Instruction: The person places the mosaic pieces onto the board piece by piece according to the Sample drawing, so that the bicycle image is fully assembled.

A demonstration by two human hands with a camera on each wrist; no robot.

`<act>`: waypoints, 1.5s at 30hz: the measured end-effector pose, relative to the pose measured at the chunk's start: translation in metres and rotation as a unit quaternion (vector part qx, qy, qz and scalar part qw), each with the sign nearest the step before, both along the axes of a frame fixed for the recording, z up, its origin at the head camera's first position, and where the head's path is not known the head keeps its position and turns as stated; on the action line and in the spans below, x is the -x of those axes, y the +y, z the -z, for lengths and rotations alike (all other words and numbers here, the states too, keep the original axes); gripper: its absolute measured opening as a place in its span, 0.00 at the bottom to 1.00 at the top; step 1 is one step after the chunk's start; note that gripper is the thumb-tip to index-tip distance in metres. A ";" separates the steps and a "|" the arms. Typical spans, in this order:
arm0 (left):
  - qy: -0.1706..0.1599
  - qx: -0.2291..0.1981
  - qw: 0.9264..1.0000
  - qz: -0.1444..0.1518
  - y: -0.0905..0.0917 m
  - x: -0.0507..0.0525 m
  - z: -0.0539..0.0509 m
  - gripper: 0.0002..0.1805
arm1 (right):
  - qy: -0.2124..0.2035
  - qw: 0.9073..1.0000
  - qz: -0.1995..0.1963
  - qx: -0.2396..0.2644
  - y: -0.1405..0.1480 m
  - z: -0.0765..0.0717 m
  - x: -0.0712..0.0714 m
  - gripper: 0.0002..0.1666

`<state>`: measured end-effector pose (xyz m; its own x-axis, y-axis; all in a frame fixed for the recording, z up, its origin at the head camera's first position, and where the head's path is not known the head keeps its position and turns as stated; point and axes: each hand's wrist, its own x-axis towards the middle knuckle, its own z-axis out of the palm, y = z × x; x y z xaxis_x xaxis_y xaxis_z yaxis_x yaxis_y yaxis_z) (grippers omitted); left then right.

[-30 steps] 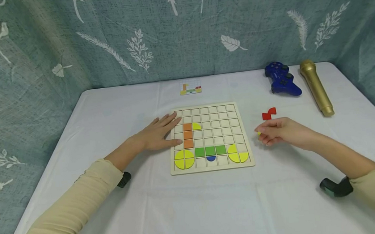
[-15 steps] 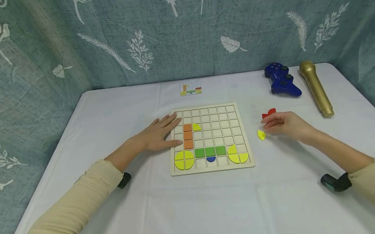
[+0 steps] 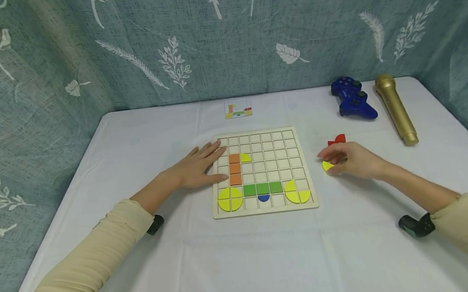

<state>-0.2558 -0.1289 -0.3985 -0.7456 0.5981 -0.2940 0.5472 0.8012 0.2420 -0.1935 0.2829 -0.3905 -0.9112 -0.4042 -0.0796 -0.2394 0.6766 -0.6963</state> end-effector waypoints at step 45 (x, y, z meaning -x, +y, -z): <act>-0.001 -0.002 1.000 0.002 0.000 -0.001 -0.003 0.49 | -0.198 0.968 0.114 0.104 -0.029 -0.014 -0.010 0.21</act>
